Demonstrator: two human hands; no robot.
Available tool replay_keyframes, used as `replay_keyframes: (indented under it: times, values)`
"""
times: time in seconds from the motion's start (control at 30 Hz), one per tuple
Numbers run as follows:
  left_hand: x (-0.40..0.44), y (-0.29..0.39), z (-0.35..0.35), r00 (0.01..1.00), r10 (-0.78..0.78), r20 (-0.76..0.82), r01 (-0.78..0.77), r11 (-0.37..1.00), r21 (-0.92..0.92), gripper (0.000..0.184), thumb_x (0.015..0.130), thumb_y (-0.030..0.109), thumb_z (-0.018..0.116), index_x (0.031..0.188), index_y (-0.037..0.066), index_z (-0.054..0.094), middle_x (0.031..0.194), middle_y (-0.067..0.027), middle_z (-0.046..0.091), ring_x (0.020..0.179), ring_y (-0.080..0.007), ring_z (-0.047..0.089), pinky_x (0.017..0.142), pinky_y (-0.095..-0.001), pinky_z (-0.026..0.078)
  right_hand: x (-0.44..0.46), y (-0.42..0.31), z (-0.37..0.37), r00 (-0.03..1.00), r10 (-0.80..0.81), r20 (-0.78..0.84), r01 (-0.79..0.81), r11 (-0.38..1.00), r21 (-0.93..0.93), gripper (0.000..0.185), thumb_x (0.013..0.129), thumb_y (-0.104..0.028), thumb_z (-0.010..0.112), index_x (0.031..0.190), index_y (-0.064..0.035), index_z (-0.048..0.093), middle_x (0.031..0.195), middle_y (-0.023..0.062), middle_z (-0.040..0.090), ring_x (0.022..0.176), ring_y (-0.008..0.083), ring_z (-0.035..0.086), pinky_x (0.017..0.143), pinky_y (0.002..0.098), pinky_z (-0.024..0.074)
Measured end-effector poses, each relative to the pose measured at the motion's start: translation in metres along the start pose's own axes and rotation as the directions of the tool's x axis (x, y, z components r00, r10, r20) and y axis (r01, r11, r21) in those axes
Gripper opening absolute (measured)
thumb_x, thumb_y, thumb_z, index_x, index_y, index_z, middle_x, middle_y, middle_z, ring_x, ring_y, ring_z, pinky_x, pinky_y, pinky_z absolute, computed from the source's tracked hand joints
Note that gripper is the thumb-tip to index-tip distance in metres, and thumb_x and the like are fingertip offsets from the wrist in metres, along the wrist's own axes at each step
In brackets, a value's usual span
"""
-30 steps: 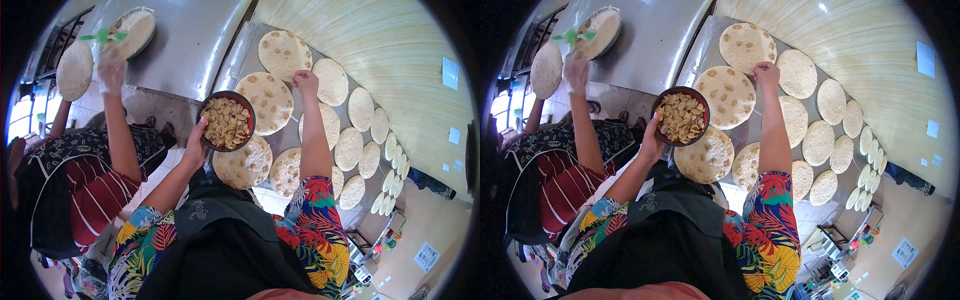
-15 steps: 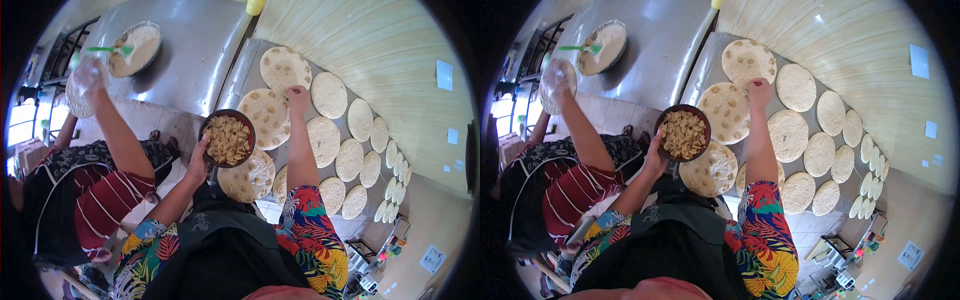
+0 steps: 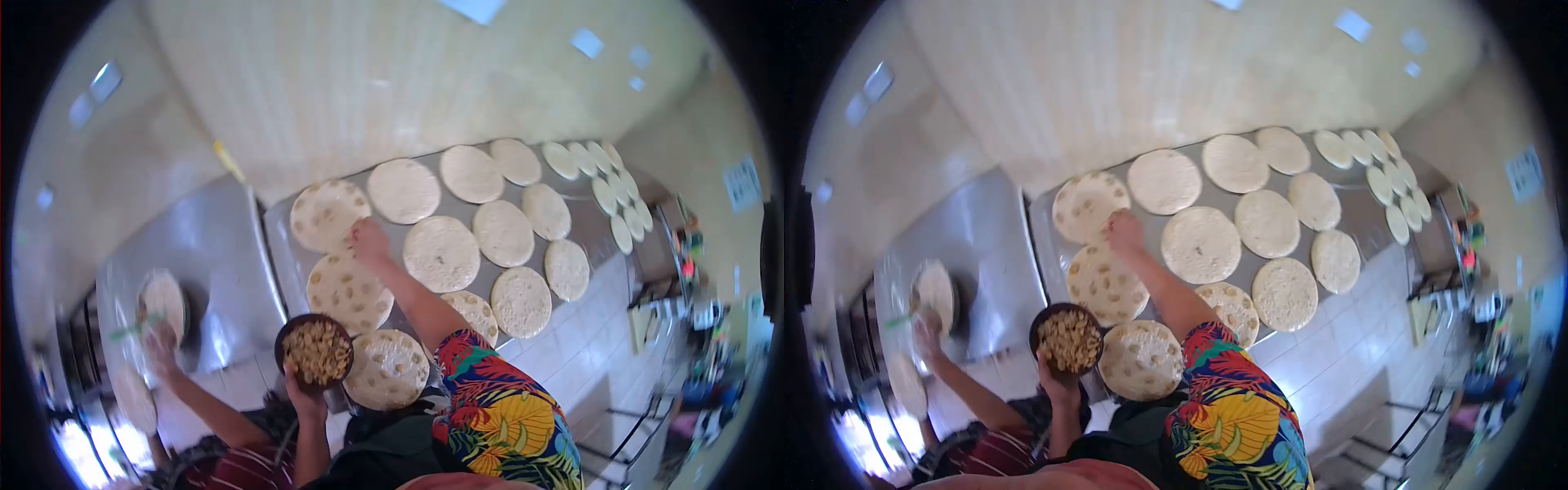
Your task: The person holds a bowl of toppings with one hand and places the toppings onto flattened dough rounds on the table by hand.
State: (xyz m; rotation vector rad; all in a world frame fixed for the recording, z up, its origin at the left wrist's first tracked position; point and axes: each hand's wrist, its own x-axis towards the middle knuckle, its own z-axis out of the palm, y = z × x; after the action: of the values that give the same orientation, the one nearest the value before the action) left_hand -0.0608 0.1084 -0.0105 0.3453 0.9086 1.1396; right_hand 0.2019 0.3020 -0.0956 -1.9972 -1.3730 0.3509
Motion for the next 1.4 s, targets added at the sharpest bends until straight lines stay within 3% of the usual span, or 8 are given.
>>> replay_keyframes:
  times: [0.23, 0.33, 0.43, 0.47, 0.5, 0.63, 0.83, 1.4]
  values:
    - [0.003, 0.007, 0.004, 0.997, -0.003, 0.081, -0.005, 0.994, 0.106, 0.063, 0.090, 0.048, 0.044, 0.135, 0.007, 0.032, 0.136, -0.0112, 0.039, 0.123, -0.0271, 0.041, 0.101, -0.0434, 0.034, 0.002, 0.062, -0.080, 0.950, 0.260, -0.171, -0.187, 0.916, 0.355, 0.018, 0.078, -0.015, 0.061, 0.095, -0.0100, 0.059, 0.084, 0.0090, 0.061, 0.078, 0.0234, 0.062, 0.069, 0.0334, 0.0487]
    - [0.011, -0.001, -0.012, 0.999, -0.016, 0.030, 0.013, 0.994, 0.111, 0.063, 0.090, 0.049, 0.043, 0.136, 0.007, 0.032, 0.137, -0.0099, 0.039, 0.124, -0.0267, 0.040, 0.102, -0.0437, 0.033, -0.003, 0.128, -0.138, 0.716, 0.690, -0.102, -0.350, 0.482, 0.803, 0.022, 0.081, -0.016, 0.058, 0.101, -0.0090, 0.056, 0.079, 0.0006, 0.056, 0.062, 0.0086, 0.051, 0.052, 0.0223, 0.0402]
    - [0.002, 0.008, -0.002, 0.992, -0.091, 0.084, 0.086, 0.994, 0.068, 0.062, 0.091, 0.049, 0.041, 0.135, 0.006, 0.034, 0.136, -0.0102, 0.041, 0.124, -0.0257, 0.041, 0.103, -0.0423, 0.032, -0.033, 0.113, -0.170, 0.824, 0.551, -0.136, -0.339, 0.670, 0.660, 0.019, 0.082, -0.014, 0.056, 0.100, -0.0077, 0.058, 0.076, 0.0000, 0.056, 0.062, 0.0074, 0.050, 0.052, 0.0207, 0.0395]
    - [0.000, 0.009, 0.001, 0.986, -0.101, 0.133, 0.092, 0.993, 0.075, 0.061, 0.091, 0.048, 0.040, 0.134, 0.006, 0.035, 0.135, -0.0102, 0.042, 0.124, -0.0251, 0.041, 0.103, -0.0412, 0.032, -0.049, 0.082, -0.181, 0.896, 0.407, 0.180, -0.416, 0.624, 0.661, 0.020, 0.080, -0.012, 0.060, 0.099, -0.0053, 0.060, 0.076, 0.0012, 0.057, 0.063, 0.0074, 0.051, 0.055, 0.0206, 0.0404]
    - [-0.001, 0.012, 0.001, 0.980, -0.109, 0.166, 0.095, 0.991, 0.090, 0.060, 0.092, 0.048, 0.040, 0.134, 0.005, 0.036, 0.134, -0.0103, 0.044, 0.124, -0.0245, 0.042, 0.104, -0.0401, 0.032, -0.071, 0.051, -0.184, 0.845, 0.214, 0.490, -0.513, 0.583, 0.630, 0.021, 0.079, -0.010, 0.063, 0.099, -0.0030, 0.061, 0.077, 0.0023, 0.058, 0.063, 0.0074, 0.051, 0.058, 0.0205, 0.0413]
    - [-0.015, 0.011, 0.009, 0.994, -0.064, 0.087, 0.051, 0.989, 0.139, 0.059, 0.093, 0.048, 0.039, 0.134, 0.006, 0.036, 0.134, -0.0078, 0.044, 0.124, -0.0206, 0.042, 0.103, -0.0373, 0.032, -0.154, -0.044, -0.168, 0.682, -0.190, 0.706, -0.422, 0.686, 0.593, 0.021, 0.080, -0.008, 0.063, 0.100, -0.0016, 0.062, 0.077, 0.0020, 0.059, 0.066, 0.0074, 0.053, 0.059, 0.0204, 0.0420]
    - [-0.035, 0.029, 0.015, 0.988, -0.102, 0.117, 0.078, 0.977, 0.199, 0.062, 0.091, 0.053, 0.041, 0.133, 0.007, 0.038, 0.128, -0.0062, 0.050, 0.118, -0.0173, 0.048, 0.099, -0.0353, 0.036, -0.194, -0.117, -0.169, 0.897, -0.294, 0.330, 0.041, 0.799, 0.600, 0.019, 0.080, -0.002, 0.061, 0.099, -0.0013, 0.062, 0.086, 0.0083, 0.064, 0.076, 0.0132, 0.061, 0.063, 0.0249, 0.0459]
    - [-0.064, 0.043, -0.026, 0.996, -0.080, 0.033, 0.069, 0.968, 0.242, 0.056, 0.092, 0.050, 0.042, 0.130, 0.009, 0.040, 0.125, -0.0062, 0.050, 0.114, -0.0153, 0.048, 0.096, -0.0343, 0.037, -0.234, -0.201, -0.116, 0.653, -0.693, 0.305, 0.654, 0.719, 0.233, 0.019, 0.072, -0.009, 0.063, 0.089, -0.0028, 0.061, 0.090, 0.0104, 0.057, 0.089, 0.0291, 0.055, 0.077, 0.0371, 0.0452]
